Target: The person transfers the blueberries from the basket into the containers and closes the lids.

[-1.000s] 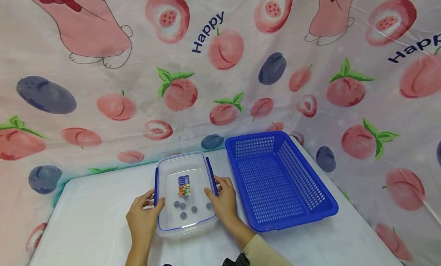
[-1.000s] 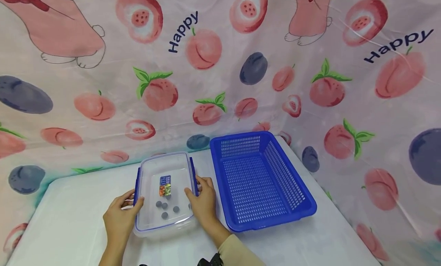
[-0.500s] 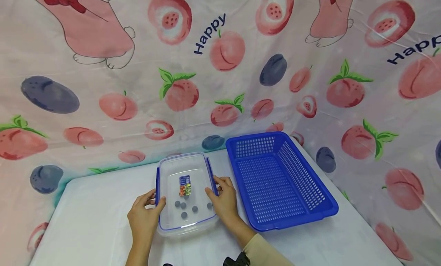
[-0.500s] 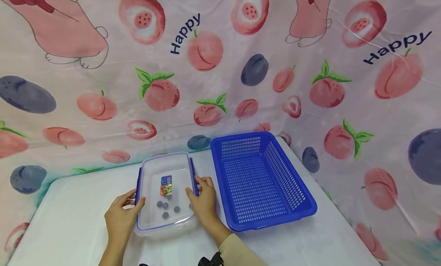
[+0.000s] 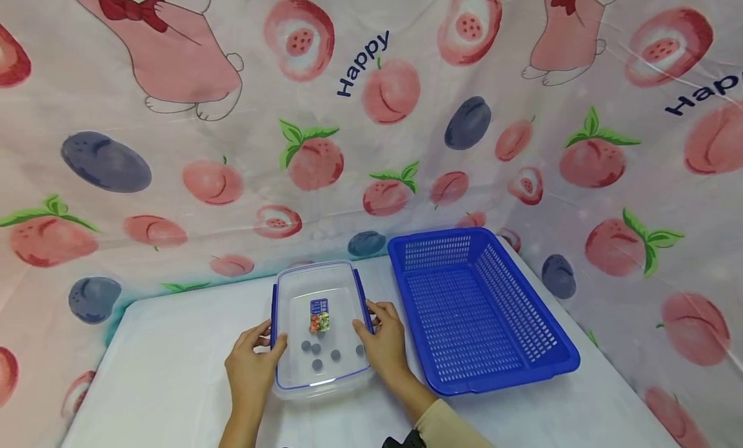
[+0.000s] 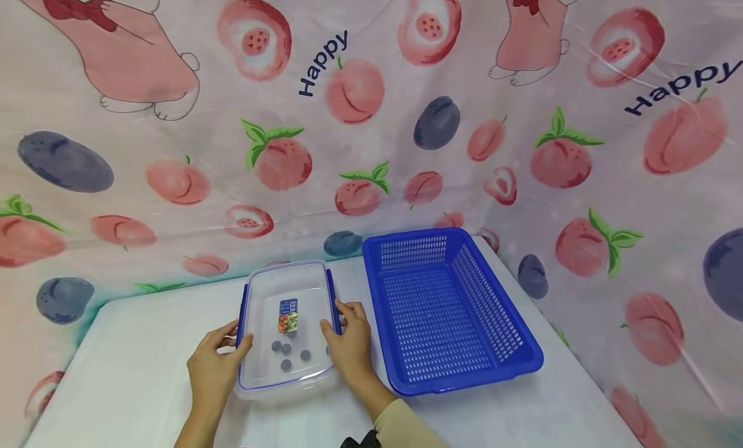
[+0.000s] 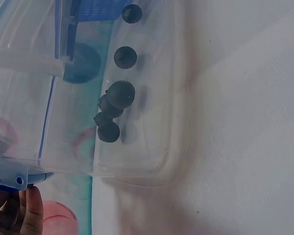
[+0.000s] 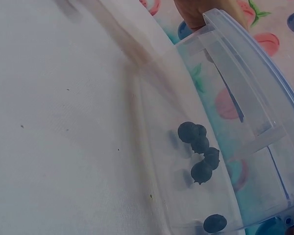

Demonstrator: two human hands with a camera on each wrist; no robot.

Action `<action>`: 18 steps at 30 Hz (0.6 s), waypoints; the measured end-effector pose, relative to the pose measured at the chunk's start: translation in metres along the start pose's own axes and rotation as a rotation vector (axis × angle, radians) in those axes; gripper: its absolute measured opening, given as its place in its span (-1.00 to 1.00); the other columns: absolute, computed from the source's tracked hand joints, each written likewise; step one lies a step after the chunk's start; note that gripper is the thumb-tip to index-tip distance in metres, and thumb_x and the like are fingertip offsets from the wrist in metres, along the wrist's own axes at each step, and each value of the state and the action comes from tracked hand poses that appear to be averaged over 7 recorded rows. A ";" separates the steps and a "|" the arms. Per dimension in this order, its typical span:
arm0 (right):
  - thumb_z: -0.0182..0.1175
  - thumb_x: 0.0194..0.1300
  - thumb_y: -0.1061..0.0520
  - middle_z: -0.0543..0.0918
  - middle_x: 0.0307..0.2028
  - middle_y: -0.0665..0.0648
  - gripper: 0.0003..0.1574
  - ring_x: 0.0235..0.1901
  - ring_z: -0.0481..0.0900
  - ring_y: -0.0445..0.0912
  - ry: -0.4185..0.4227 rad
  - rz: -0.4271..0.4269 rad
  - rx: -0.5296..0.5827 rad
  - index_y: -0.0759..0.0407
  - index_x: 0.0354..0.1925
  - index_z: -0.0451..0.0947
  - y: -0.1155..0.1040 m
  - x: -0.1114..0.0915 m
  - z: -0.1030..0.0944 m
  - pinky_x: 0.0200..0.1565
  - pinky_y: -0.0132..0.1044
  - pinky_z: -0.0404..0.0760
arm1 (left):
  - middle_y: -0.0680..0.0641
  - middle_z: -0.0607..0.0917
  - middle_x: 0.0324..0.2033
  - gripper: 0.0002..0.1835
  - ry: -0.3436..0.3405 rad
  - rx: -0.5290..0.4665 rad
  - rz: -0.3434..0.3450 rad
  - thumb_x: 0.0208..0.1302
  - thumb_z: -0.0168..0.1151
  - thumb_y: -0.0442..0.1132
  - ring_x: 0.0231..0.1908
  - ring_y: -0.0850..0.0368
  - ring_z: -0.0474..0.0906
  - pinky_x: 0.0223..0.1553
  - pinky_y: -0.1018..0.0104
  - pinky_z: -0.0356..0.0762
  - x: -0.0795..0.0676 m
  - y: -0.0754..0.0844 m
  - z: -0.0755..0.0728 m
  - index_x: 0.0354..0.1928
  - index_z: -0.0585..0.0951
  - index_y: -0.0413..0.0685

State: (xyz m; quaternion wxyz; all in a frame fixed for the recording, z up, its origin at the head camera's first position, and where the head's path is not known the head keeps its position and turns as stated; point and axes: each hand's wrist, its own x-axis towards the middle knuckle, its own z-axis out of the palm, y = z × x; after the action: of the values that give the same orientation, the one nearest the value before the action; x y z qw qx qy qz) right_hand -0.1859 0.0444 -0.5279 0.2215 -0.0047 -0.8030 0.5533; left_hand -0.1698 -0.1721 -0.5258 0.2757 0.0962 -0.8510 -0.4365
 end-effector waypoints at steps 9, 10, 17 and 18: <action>0.44 0.11 0.25 0.55 -0.16 0.11 -0.44 -0.33 0.43 -0.15 -0.011 -0.011 0.000 0.35 0.10 0.60 0.002 -0.001 0.007 -0.34 -0.46 0.43 | -0.12 0.73 -0.22 -0.58 -0.009 0.029 0.009 0.04 0.50 -0.29 -0.30 0.06 0.61 -0.41 0.74 0.40 0.004 -0.003 -0.004 0.00 0.71 -0.21; 0.44 0.10 0.25 0.55 -0.16 0.11 -0.44 -0.34 0.43 -0.15 -0.011 -0.009 -0.004 0.35 0.10 0.60 0.002 -0.001 0.007 -0.34 -0.45 0.44 | -0.12 0.73 -0.21 -0.58 -0.019 0.033 0.002 0.05 0.50 -0.28 -0.29 0.06 0.62 -0.41 0.72 0.42 0.004 -0.004 -0.004 0.00 0.70 -0.21; 0.42 0.16 0.15 0.52 -0.12 0.16 -0.38 -0.27 0.49 -0.11 -0.064 0.015 -0.092 0.34 0.16 0.54 0.004 0.001 0.006 -0.24 -0.34 0.54 | -0.16 0.70 -0.17 -0.51 -0.148 0.095 -0.033 0.14 0.46 -0.15 -0.23 -0.01 0.64 -0.29 0.38 0.56 0.008 -0.007 -0.008 0.10 0.64 -0.19; 0.41 0.19 0.11 0.51 -0.09 0.18 -0.36 -0.22 0.50 -0.07 -0.085 0.024 -0.102 0.34 0.18 0.52 0.003 0.000 0.005 -0.17 -0.28 0.55 | -0.17 0.69 -0.15 -0.50 -0.167 0.115 -0.029 0.15 0.45 -0.13 -0.20 -0.03 0.64 -0.25 0.30 0.58 0.009 -0.007 -0.010 0.11 0.63 -0.18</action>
State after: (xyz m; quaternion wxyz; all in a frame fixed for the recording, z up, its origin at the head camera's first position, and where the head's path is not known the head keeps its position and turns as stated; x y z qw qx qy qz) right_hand -0.1878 0.0413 -0.5318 0.1799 -0.0022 -0.8387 0.5140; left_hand -0.1720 -0.1868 -0.5228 0.1916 0.0877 -0.8931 -0.3976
